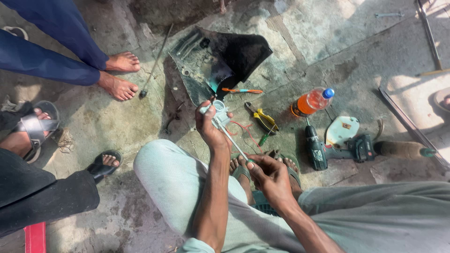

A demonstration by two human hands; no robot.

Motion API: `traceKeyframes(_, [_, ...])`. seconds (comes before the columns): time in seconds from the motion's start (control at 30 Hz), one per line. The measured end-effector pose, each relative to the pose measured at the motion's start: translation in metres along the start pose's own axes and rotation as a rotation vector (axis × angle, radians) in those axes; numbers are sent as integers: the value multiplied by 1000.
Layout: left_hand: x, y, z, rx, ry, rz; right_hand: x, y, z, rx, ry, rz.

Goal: The person sits on the ground and uses a screwdriver to disassemble a small metal component, then proceeds to unscrew and separate the cover of a larger rectangular metal housing. The person removes the screws and separates the two halves of the housing, revealing the internal structure.

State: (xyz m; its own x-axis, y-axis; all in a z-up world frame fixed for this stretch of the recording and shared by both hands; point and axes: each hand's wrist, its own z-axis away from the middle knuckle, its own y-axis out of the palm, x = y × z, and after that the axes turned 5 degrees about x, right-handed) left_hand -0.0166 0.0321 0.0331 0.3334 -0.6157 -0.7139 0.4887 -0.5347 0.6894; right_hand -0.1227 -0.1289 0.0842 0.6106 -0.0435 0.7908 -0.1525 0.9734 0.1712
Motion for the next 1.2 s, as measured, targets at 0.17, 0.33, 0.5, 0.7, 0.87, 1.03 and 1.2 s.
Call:
traceKeyframes(0.17, [14,-2,-5,-18,-30,-87,26,-4,-2,66,126,-5])
traceKeyframes(0.33, [13,-6,-3,-80,-316,76,20,-19,12,105,27,114])
traceKeyframes(0.5, [16,-11,-11,45,-322,144,11,-20,12,69,-178,501])
traceKeyframes(0.7, [27,-12,-7,154,-374,328,25,-18,13,0,-258,554])
traceKeyframes(0.87, [22,-6,-5,150,-345,296,26,-16,13,11,-359,580])
traceKeyframes(1.03, [14,-3,-1,173,-362,390,14,-17,13,9,-345,596])
traceKeyframes(1.2, [11,-2,1,190,-360,425,8,-17,14,12,-393,556])
